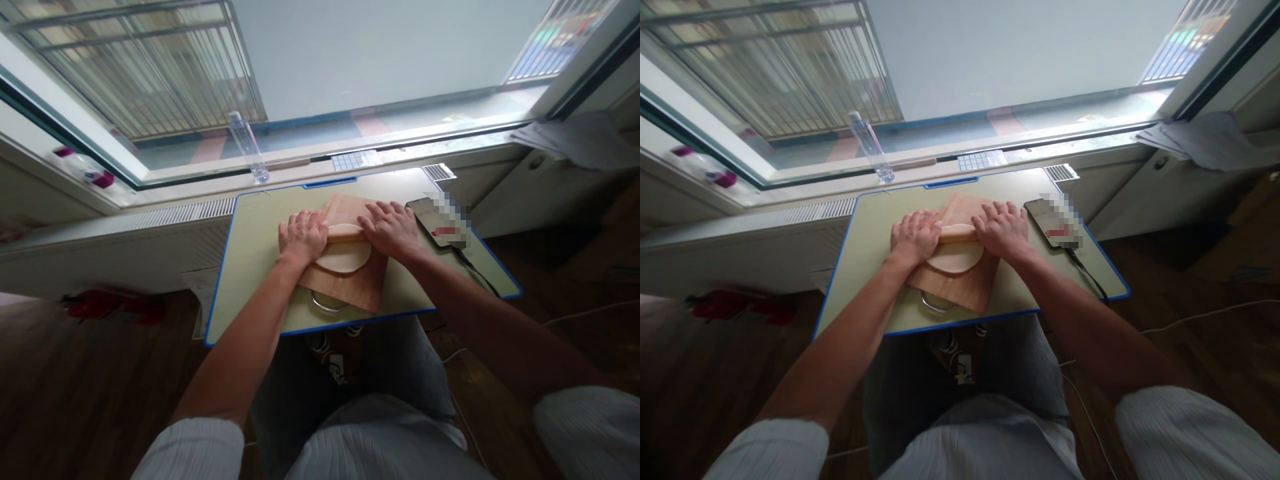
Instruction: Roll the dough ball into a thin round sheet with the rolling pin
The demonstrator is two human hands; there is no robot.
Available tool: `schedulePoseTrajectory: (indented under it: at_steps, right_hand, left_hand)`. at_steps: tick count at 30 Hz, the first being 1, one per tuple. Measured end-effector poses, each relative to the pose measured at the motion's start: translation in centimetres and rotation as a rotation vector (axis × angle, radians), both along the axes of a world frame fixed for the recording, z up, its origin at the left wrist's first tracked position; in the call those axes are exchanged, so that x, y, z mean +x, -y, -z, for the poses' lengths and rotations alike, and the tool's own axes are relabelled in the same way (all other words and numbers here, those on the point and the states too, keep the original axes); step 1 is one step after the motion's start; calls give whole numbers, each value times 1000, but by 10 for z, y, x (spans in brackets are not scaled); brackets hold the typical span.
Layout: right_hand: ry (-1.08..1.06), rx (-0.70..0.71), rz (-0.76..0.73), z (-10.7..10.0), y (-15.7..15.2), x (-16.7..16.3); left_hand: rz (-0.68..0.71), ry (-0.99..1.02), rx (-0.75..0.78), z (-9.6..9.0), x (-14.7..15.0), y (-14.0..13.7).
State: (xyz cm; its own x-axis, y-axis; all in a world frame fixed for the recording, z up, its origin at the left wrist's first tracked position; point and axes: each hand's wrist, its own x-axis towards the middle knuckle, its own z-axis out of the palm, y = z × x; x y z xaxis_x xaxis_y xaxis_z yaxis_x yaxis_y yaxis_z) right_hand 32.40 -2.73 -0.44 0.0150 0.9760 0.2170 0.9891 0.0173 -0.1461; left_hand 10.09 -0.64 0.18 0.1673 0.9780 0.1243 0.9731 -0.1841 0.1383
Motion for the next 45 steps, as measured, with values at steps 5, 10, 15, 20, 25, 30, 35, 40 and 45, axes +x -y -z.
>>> schedulePoseTrajectory:
  at_steps: [5, 10, 15, 20, 25, 30, 35, 40, 45]
  right_hand:
    - [8, -60, -4, -3, -7, 3]
    - [0, -67, -6, -2, -14, 5]
    - [-9, -85, -33, -4, -19, 5]
    - [18, -102, -105, -7, -25, 7]
    - [6, -124, -80, -5, -32, 10]
    - [31, -110, -126, 0, -39, 13]
    - [10, -109, -147, 2, -46, 15]
    - [22, -133, -193, -1, -50, 18]
    - [59, -185, -221, -6, -53, 19]
  left_hand:
    - [5, -1, -74, -9, 2, -5]
    - [17, -13, -126, -13, 2, -10]
    - [33, -6, -169, -13, 1, -19]
    - [43, -6, -197, -13, 1, -27]
    - [42, -2, -205, -12, 1, -33]
    - [43, 7, -207, -9, 0, -41]
    - [27, 16, -199, -10, 2, -43]
    - [22, 28, -195, -10, 2, -47]
    - [23, 23, -212, -10, 2, -54]
